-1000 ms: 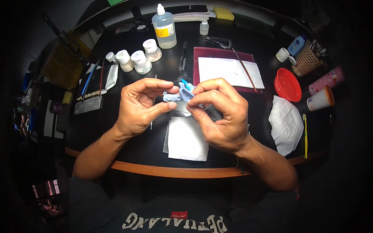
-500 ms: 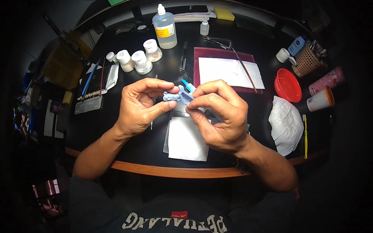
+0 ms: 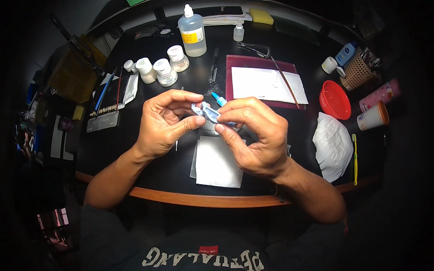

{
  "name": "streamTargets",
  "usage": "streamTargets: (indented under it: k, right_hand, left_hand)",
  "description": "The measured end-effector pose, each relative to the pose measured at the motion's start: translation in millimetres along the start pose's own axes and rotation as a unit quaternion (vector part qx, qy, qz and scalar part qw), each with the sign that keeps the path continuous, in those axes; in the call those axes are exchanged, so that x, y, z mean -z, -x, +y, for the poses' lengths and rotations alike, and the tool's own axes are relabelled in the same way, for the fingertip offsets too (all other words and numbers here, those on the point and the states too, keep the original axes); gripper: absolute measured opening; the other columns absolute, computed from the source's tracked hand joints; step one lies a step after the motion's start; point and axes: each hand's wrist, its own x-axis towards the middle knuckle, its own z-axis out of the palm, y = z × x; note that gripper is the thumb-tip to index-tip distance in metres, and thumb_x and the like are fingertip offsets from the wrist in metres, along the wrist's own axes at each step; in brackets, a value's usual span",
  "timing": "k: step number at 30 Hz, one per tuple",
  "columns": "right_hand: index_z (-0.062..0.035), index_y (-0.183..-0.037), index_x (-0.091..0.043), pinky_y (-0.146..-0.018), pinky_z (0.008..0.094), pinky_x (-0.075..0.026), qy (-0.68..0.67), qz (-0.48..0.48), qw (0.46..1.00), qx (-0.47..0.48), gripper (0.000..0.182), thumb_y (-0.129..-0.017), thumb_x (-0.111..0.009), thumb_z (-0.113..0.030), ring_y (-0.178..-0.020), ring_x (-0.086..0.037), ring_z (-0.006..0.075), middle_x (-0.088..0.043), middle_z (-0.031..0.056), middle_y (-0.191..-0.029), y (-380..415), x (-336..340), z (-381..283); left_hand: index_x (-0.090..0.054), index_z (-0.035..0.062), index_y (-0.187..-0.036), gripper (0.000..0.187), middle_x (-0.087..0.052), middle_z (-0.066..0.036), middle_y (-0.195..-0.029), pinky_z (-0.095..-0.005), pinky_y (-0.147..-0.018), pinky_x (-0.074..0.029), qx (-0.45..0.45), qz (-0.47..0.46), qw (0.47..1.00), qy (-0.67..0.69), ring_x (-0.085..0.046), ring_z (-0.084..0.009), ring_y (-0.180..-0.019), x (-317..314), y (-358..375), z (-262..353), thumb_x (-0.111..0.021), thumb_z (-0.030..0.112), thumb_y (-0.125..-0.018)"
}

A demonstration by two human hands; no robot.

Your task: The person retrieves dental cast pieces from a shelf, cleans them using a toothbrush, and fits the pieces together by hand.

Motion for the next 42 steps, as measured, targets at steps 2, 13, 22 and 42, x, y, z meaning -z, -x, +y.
streamTargets:
  k: [2,13,22,42]
  right_hand:
    - [-0.0005,-0.098,-0.073,-0.065,0.0254,-0.051,-0.007,-0.003,1.0,-0.002,0.019,-0.08,-0.079,0.005,-0.08,-0.067,0.0142,-0.072,0.0116,-0.096,0.9,-0.5,0.2]
    - [0.001,-0.101,-0.073,-0.068,0.0257,-0.053,-0.07,0.031,0.995,-0.062,0.018,-0.083,-0.077,0.005,-0.082,-0.069,0.0157,-0.072,0.0136,-0.098,3.9,-1.6,1.3]
    - [0.0013,-0.095,-0.074,-0.079,0.0304,-0.058,-0.008,0.014,1.0,-0.01,0.015,-0.082,-0.078,0.007,-0.093,-0.073,0.0224,-0.073,0.0147,-0.101,-1.2,0.7,1.2]
    - [0.0016,-0.098,-0.075,-0.082,0.0319,-0.058,-0.028,-0.016,0.999,-0.034,0.017,-0.082,-0.077,0.007,-0.095,-0.074,0.0237,-0.075,0.0157,-0.101,-0.8,-1.0,7.4]
  left_hand:
    - [-0.064,-0.0058,-0.123,0.04,-0.07,-0.013,-0.108,-0.0305,-0.096,-0.058,0.01,0.001,1.0,0.003,-0.071,-0.0173,-0.104,0.1,0.2,0.8,-0.079,-0.006,-0.086]
    - [-0.063,-0.0054,-0.125,0.042,-0.071,-0.013,-0.11,-0.0297,-0.097,-0.057,0.0,0.0,1.0,-0.003,-0.071,-0.0165,-0.105,-1.2,-0.6,-0.7,-0.079,-0.007,-0.086]
    - [-0.065,-0.0048,-0.123,0.042,-0.071,-0.013,-0.112,-0.0296,-0.098,-0.057,0.001,0.006,1.0,-0.018,-0.071,-0.016,-0.105,-2.7,-0.1,-0.9,-0.081,-0.007,-0.083]
    - [-0.062,-0.0056,-0.128,0.043,-0.073,-0.014,-0.109,-0.0273,-0.092,-0.058,0.046,-0.031,0.998,0.019,-0.071,-0.0142,-0.101,-1.7,0.9,3.6,-0.078,-0.005,-0.088]
